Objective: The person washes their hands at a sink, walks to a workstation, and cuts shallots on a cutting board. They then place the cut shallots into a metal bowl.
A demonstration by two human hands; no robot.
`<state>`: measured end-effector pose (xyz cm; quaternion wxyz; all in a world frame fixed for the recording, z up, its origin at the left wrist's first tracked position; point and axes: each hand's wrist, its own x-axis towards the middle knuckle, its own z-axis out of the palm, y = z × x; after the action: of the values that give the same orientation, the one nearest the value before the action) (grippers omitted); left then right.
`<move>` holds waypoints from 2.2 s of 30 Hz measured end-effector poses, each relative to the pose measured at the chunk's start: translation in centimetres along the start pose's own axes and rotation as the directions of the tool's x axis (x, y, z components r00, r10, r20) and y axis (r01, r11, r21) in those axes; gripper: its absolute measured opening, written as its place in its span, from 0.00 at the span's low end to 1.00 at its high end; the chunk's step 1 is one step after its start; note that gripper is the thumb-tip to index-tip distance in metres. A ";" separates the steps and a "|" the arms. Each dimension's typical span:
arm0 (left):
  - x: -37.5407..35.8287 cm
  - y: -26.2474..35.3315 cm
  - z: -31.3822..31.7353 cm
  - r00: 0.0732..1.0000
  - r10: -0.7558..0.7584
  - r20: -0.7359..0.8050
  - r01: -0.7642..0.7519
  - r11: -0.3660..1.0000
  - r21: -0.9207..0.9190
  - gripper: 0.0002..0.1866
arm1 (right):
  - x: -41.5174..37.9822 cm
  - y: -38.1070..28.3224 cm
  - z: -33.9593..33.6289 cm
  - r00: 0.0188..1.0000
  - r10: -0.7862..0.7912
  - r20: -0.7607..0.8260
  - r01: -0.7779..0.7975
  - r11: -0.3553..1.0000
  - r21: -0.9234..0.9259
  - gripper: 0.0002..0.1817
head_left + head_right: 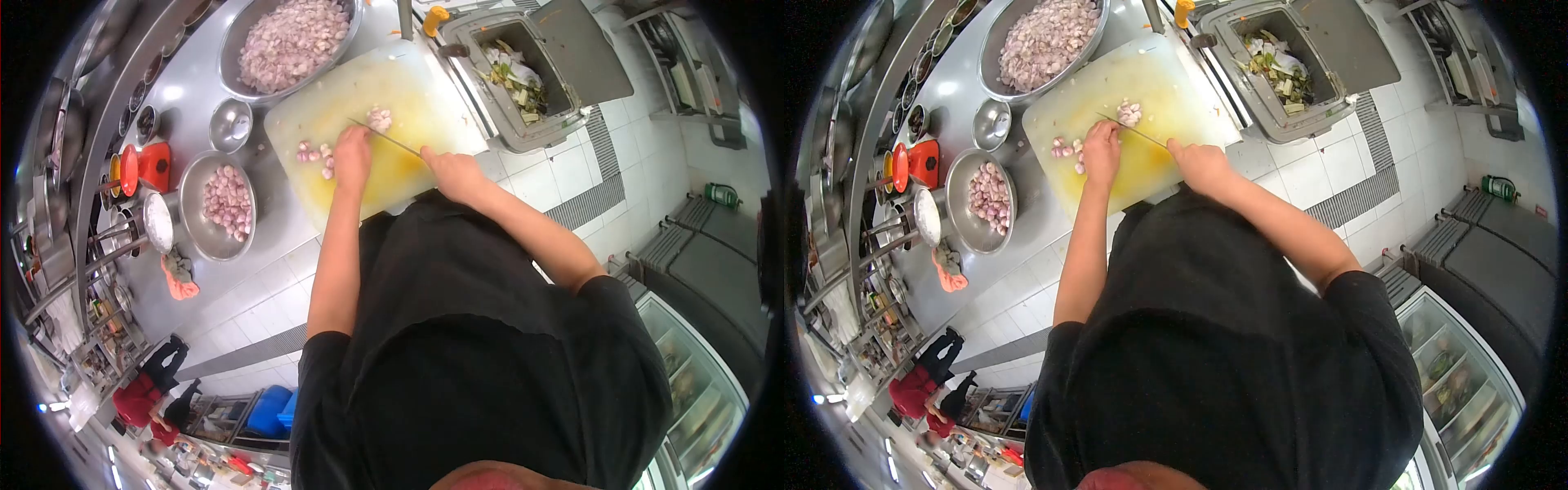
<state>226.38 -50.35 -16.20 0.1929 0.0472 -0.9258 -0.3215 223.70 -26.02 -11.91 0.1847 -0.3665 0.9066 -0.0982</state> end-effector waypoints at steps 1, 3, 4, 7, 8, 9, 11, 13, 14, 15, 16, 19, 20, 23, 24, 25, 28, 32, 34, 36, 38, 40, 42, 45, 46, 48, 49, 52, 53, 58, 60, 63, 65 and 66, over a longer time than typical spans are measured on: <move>0.0 0.0 0.2 1.000 0.007 -0.002 -0.007 1.000 -0.003 0.04 | -0.2 0.0 -0.3 1.000 0.004 -0.006 -0.004 1.000 -0.003 0.16; -0.1 -0.3 0.3 1.000 -0.004 -0.017 0.004 1.000 0.005 0.03 | -0.2 -0.2 -0.9 1.000 -0.029 0.011 0.029 0.999 -0.026 0.17; 0.0 -0.4 0.2 1.000 -0.009 -0.013 0.009 1.000 0.009 0.03 | -0.2 -0.4 -1.3 0.999 -0.031 0.015 0.032 0.999 -0.022 0.17; -0.4 -0.1 0.2 1.000 0.016 -0.007 -0.016 1.000 0.009 0.04 | -0.7 -0.6 -1.5 0.998 0.011 0.068 -0.013 0.999 0.034 0.17; -0.4 0.0 0.2 1.000 0.017 -0.006 -0.017 1.000 0.021 0.04 | -0.4 -0.2 -1.0 0.998 0.007 0.061 -0.010 0.998 0.058 0.17; -0.1 0.0 0.2 1.000 0.020 -0.010 -0.019 0.999 0.038 0.05 | 0.0 0.1 -0.7 0.999 -0.002 0.051 -0.002 0.997 0.081 0.17; 0.3 -0.1 -0.1 1.000 0.027 -0.009 -0.027 0.999 0.024 0.05 | 0.4 -0.6 -1.9 0.996 0.018 0.085 -0.025 0.997 0.074 0.17; -0.5 -0.3 0.0 1.000 0.030 0.010 -0.030 1.000 0.001 0.05 | -0.1 -1.0 -1.6 0.990 0.052 0.132 -0.062 0.995 0.072 0.17; -0.5 -0.6 0.1 0.998 0.050 0.023 -0.050 0.999 0.006 0.05 | 0.2 -0.6 -1.1 0.989 0.056 0.135 -0.068 0.994 0.083 0.17; -0.2 -1.1 0.0 0.997 0.071 0.027 -0.071 0.997 0.015 0.05 | 0.8 -0.2 -1.0 0.990 0.053 0.134 -0.065 0.994 0.091 0.17; 0.1 -1.2 -0.8 0.997 0.068 0.019 -0.069 0.997 0.024 0.05 | 1.1 -0.2 -1.3 0.991 0.041 0.129 -0.053 0.994 0.091 0.17; -1.2 -0.9 -4.9 0.997 -0.071 -0.029 0.070 0.996 -0.051 0.06 | -0.4 -1.1 -2.1 0.992 0.041 0.121 -0.057 0.990 0.133 0.17; -1.8 -0.9 -6.2 0.981 -0.191 -0.044 0.190 0.981 -0.039 0.05 | -1.3 -1.4 -2.5 0.986 0.020 0.165 -0.045 0.988 0.150 0.18; -3.1 0.0 -8.6 0.914 -0.404 0.045 0.406 0.913 -0.036 0.03 | -2.5 -1.3 -1.4 0.971 -0.012 0.239 -0.030 0.985 0.171 0.19; -3.8 -0.4 -8.2 0.954 -0.299 0.023 0.299 0.954 0.035 0.04 | -2.7 -1.2 -0.8 0.963 -0.014 0.268 -0.034 0.984 0.172 0.20; -4.1 -0.4 -8.1 0.982 -0.190 0.010 0.188 0.976 0.106 0.04 | -2.6 -1.0 -0.6 0.963 -0.014 0.269 -0.034 0.984 0.172 0.20; -4.0 -0.5 -7.2 0.990 -0.099 -0.103 0.114 0.981 0.159 0.05 | -1.4 -0.2 -0.4 0.965 0.024 0.260 -0.062 0.988 0.141 0.21; -2.5 -1.5 -6.4 0.994 -0.088 -0.066 0.100 0.973 0.208 0.04 | -0.6 0.2 -1.1 0.981 0.056 0.186 -0.081 0.988 0.128 0.21; -1.6 -1.9 -6.1 0.980 -0.200 0.014 0.194 0.963 0.190 0.06 | -0.4 0.0 -1.2 0.984 0.055 0.171 -0.080 0.986 0.144 0.21; -0.7 -1.5 -5.1 0.961 -0.269 0.066 0.265 0.962 0.066 0.06 | -0.5 0.0 -1.0 0.986 0.055 0.159 -0.078 0.986 0.148 0.21; -0.5 -0.3 -3.9 0.935 -0.330 0.130 0.339 0.939 -0.057 0.06 | -0.5 0.0 -1.3 0.984 0.056 0.167 -0.080 0.986 0.144 0.21; -0.5 0.8 -2.8 0.919 -0.367 0.143 0.387 0.909 -0.157 0.07 | -0.4 0.1 -1.4 0.984 0.054 0.169 -0.079 0.986 0.146 0.21; -1.0 1.6 -2.4 0.974 -0.200 0.107 0.206 0.978 -0.045 0.07 | -0.5 0.2 -1.2 0.980 0.088 0.177 -0.107 0.989 0.105 0.21; -1.8 2.1 -1.4 0.995 0.015 0.101 -0.020 0.999 0.041 0.07 | -0.8 0.6 -1.2 0.978 0.115 0.176 -0.131 0.988 0.080 0.21; -2.1 2.1 -1.1 0.992 0.056 0.117 -0.058 0.998 0.011 0.08 | -1.0 0.7 -1.2 0.977 0.117 0.175 -0.133 0.988 0.081 0.21; -2.4 2.1 -0.6 0.999 0.022 0.046 -0.021 1.000 -0.021 0.06 | -1.4 0.6 -1.4 0.980 0.109 0.169 -0.124 0.989 0.082 0.21; -2.4 2.1 -0.3 0.999 -0.018 -0.028 0.016 0.998 -0.056 0.04 | -1.5 0.7 -1.3 0.979 0.115 0.167 -0.130 0.988 0.082 0.21; -2.1 2.0 0.4 0.985 -0.167 -0.033 0.156 0.965 -0.209 0.05 | -1.8 0.6 -1.3 0.987 0.096 0.132 -0.110 0.989 0.097 0.20; -2.0 2.0 0.4 0.986 -0.165 -0.036 0.154 0.965 -0.212 0.05 | -2.0 0.5 -1.5 0.989 0.087 0.121 -0.098 0.991 0.086 0.20; -1.0 2.2 -0.4 0.984 -0.163 0.070 0.174 0.964 -0.201 0.05 | -3.1 -0.5 -2.3 0.993 0.052 0.104 -0.051 0.999 -0.016 0.19; -1.4 2.3 -0.5 0.984 -0.160 0.078 0.171 0.971 -0.168 0.04 | -2.7 0.7 0.5 0.998 -0.027 -0.060 0.028 1.000 0.012 0.17; -0.6 2.4 -0.6 0.984 -0.166 0.062 0.173 0.977 -0.126 0.04 | -2.7 -0.6 -2.7 1.000 -0.018 0.021 0.019 0.998 -0.060 0.17; -1.9 2.4 -0.7 0.978 -0.188 0.092 0.198 0.973 -0.120 0.04 | -2.7 -0.2 -0.7 0.999 -0.011 0.039 0.012 1.000 -0.016 0.17; -1.8 2.4 -0.6 0.980 -0.180 0.080 0.189 0.974 -0.124 0.04 | -2.3 0.3 -0.1 0.999 -0.006 0.036 0.006 1.000 0.011 0.17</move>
<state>228.37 -48.41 -14.95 0.1332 0.1093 -0.9003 -0.3997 225.01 -24.16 -11.35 0.2029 -0.3699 0.9014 -0.0970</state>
